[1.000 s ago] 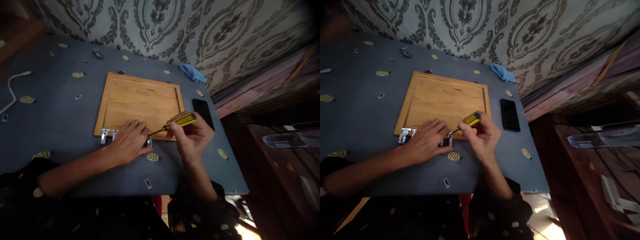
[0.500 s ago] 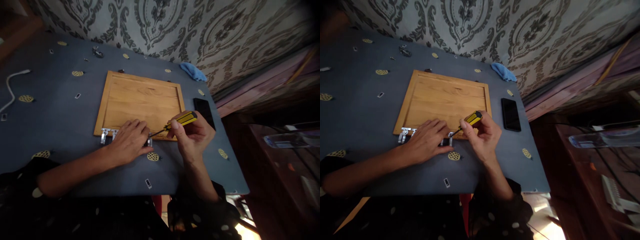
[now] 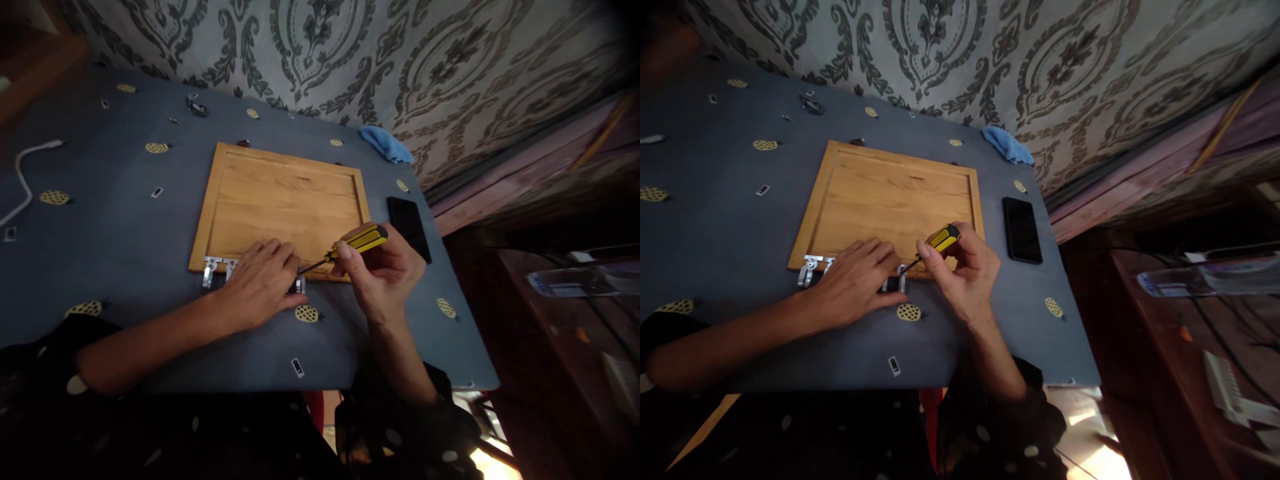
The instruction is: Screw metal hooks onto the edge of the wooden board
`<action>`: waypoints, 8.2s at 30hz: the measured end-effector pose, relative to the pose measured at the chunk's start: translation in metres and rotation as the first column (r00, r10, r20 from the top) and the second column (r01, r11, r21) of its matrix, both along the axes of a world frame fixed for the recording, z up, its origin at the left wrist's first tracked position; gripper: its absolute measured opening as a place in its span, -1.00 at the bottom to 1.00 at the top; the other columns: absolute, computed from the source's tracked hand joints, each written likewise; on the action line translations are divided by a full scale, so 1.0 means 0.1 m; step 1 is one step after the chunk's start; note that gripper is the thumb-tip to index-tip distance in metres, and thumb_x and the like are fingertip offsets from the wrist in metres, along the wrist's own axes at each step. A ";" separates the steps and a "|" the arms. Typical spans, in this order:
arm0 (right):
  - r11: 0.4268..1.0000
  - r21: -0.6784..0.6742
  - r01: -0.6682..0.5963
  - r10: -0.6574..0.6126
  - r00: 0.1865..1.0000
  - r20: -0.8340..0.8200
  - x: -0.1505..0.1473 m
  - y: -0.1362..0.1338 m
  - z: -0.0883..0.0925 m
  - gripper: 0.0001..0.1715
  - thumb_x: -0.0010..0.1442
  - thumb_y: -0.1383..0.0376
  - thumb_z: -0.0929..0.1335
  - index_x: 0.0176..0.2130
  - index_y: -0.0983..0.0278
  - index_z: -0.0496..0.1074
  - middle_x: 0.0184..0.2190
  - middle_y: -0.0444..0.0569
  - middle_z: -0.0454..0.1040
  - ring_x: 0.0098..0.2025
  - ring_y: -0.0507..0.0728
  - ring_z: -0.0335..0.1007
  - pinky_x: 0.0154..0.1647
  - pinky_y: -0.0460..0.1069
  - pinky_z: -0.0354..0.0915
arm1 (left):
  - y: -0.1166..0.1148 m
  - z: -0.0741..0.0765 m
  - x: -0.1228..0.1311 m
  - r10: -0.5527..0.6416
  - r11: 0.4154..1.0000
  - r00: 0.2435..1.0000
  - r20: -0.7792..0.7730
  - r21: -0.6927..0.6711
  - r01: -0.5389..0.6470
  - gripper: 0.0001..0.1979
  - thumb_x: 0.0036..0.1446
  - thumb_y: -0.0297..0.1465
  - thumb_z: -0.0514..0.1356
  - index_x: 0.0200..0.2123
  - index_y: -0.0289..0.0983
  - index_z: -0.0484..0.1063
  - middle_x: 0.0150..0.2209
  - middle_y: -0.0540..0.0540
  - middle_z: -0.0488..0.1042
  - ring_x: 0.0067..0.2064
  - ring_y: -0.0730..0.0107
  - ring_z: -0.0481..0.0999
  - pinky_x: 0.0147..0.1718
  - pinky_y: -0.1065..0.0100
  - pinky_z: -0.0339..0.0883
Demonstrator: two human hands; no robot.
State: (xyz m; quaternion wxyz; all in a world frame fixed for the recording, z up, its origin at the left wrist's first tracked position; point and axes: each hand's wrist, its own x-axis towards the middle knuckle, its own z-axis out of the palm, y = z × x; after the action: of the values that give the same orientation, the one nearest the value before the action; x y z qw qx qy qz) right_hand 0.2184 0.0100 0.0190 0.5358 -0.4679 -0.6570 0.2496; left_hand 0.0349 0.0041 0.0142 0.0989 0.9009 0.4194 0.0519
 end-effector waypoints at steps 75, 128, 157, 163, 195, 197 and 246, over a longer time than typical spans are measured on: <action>0.993 0.117 0.035 -0.011 0.979 -0.205 0.00 -0.07 0.06 -0.75 0.29 0.08 0.42 -0.22 0.19 0.58 -0.39 -0.11 0.60 -0.65 -0.08 0.32 -0.71 -0.14 0.28 | 0.00 -0.05 -0.02 -0.002 0.999 0.999 0.039 0.050 0.000 -0.60 0.25 -0.10 0.29 -0.13 -0.35 0.45 -0.12 -0.20 0.47 -0.06 0.08 0.42 -0.11 0.18 0.29; 0.962 0.103 -0.254 0.249 0.967 0.062 0.04 -0.13 0.11 -0.85 0.30 0.21 0.40 -0.16 0.15 0.58 -0.31 -0.09 0.61 -0.45 0.03 0.49 -0.39 -0.01 0.46 | -0.01 -0.07 -0.01 0.001 0.998 0.999 0.035 0.065 -0.003 -0.54 0.23 -0.07 0.30 -0.06 -0.36 0.45 -0.10 -0.20 0.49 -0.05 0.08 0.43 -0.08 0.15 0.32; 0.964 0.181 -0.196 0.183 0.979 0.088 0.02 -0.11 0.08 -0.88 0.30 0.23 0.40 -0.19 0.16 0.56 -0.34 -0.10 0.61 -0.43 0.04 0.54 -0.40 -0.01 0.47 | -0.01 -0.08 -0.01 -0.002 0.999 1.000 0.025 0.043 0.001 -0.53 0.23 -0.06 0.29 -0.06 -0.37 0.45 -0.07 -0.20 0.47 -0.01 0.04 0.43 -0.06 0.12 0.31; 0.962 0.199 -0.189 0.174 0.981 0.089 0.03 -0.11 0.07 -0.88 0.30 0.23 0.40 -0.18 0.16 0.56 -0.34 -0.11 0.61 -0.45 0.03 0.52 -0.42 -0.02 0.46 | 0.00 -0.08 -0.01 -0.003 0.999 1.000 0.024 0.040 0.002 -0.53 0.24 -0.06 0.28 -0.05 -0.37 0.45 -0.06 -0.21 0.48 -0.01 0.04 0.43 -0.06 0.12 0.31; 0.975 -0.008 -0.223 0.223 0.973 -0.054 0.03 -0.02 0.12 -0.85 0.27 0.21 0.43 -0.27 0.25 0.54 -0.30 -0.13 0.57 -0.57 -0.07 0.44 -0.56 -0.12 0.39 | -0.01 -0.07 0.00 0.008 0.999 1.000 0.028 0.054 -0.009 -0.57 0.24 -0.09 0.29 -0.10 -0.36 0.44 -0.10 -0.21 0.48 -0.04 0.06 0.42 -0.09 0.15 0.29; 0.975 -0.016 -0.222 0.222 0.975 -0.031 0.03 -0.02 0.12 -0.82 0.28 0.19 0.43 -0.29 0.25 0.53 -0.29 -0.11 0.59 -0.57 -0.07 0.43 -0.55 -0.10 0.39 | -0.01 -0.08 -0.01 0.003 0.998 1.000 0.031 0.063 -0.004 -0.57 0.23 -0.08 0.29 -0.11 -0.35 0.43 -0.10 -0.21 0.48 -0.04 0.06 0.42 -0.08 0.14 0.29; 0.975 0.194 -0.113 0.100 0.992 0.075 0.00 -0.04 0.05 -0.89 0.16 0.38 0.47 -0.32 0.18 0.49 -0.40 -0.14 0.57 -0.47 0.03 0.45 -0.47 -0.03 0.43 | -0.01 -0.11 -0.02 -0.014 0.994 0.998 0.062 0.107 0.007 -0.59 0.25 -0.06 0.28 -0.14 -0.33 0.43 -0.13 -0.19 0.49 -0.06 0.09 0.44 -0.10 0.16 0.32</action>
State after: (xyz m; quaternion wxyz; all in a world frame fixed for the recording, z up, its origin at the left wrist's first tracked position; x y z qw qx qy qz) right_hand 0.2188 0.0062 0.0236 0.5439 -0.3843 -0.7196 0.1963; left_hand 0.0331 0.0033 0.0036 0.0641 0.9049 0.4082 0.1019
